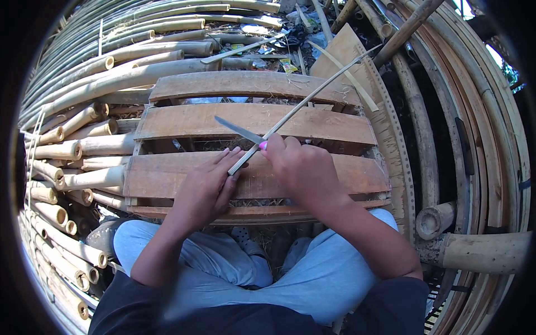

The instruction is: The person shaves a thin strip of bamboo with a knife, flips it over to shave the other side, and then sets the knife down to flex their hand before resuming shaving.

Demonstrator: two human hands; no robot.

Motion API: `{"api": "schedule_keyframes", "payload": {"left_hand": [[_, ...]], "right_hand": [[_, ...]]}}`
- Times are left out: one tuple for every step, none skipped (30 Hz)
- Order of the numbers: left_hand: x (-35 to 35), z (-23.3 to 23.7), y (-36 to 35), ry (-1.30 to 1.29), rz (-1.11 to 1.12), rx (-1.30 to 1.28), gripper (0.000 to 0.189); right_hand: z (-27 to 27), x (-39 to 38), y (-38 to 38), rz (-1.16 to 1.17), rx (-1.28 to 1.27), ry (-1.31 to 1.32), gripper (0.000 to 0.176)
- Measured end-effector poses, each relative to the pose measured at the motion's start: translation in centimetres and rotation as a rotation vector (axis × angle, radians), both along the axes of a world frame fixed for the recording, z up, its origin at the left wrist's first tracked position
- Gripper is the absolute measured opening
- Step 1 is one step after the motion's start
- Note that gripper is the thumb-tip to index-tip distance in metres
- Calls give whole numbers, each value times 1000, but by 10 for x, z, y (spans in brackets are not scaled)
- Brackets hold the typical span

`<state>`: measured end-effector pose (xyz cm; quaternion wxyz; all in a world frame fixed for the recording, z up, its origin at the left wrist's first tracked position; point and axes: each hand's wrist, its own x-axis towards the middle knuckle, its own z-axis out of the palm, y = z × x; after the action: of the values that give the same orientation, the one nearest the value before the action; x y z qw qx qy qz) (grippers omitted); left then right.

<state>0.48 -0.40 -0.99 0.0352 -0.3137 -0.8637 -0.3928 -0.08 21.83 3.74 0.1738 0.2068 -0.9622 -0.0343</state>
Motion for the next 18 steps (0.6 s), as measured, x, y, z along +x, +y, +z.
{"api": "schedule_keyframes", "payload": {"left_hand": [[-1,1,0,7,2,2,38],[-2,1,0,17,-13,-7,38],[-2,1,-1,24,-30,-18,39],[-2,1,-1,21,-34,-21,39],[-3,1,-1,13,-29,-14,38],[-2,1,-1,6,-22,-6,38],[-1,0,-1,6,-24,-4,38],[0,0,-1,2,-12,5,36],[-1,0,0,-2,1,14,35],[-1,0,0,2,2,14,35],[-2,0,0,-3,2,15,35],[-1,0,0,-12,-3,12,34],[0,0,0,-17,-12,7,34],[0,2,0,-4,-13,3,34],[0,4,0,11,-13,1,34],[0,3,0,12,-13,4,34],[0,2,-1,-1,-11,11,34],[-1,1,-1,-14,-10,17,33]], "right_hand": [[3,5,-4,121,-16,-33,24],[4,8,-7,240,-34,-68,24],[3,3,-1,213,-48,-52,23],[2,-7,7,209,-51,-55,23],[2,-18,16,95,-44,-35,20],[3,-22,19,-17,-34,-15,17],[2,-18,16,-27,-21,-15,17],[5,-11,11,-28,-18,-8,17],[9,-3,4,99,-38,-79,17],[11,1,1,226,-60,-154,16],[10,-4,5,247,-109,-121,16],[8,-14,15,238,-115,-120,16],[6,-27,29,140,-83,-40,19],[6,-37,40,47,-48,42,22],[11,-41,42,30,-72,22,22],[11,-35,37,29,-69,24,22],[9,-23,26,72,-73,-6,22],[10,-14,16,114,-77,-35,22]]}}
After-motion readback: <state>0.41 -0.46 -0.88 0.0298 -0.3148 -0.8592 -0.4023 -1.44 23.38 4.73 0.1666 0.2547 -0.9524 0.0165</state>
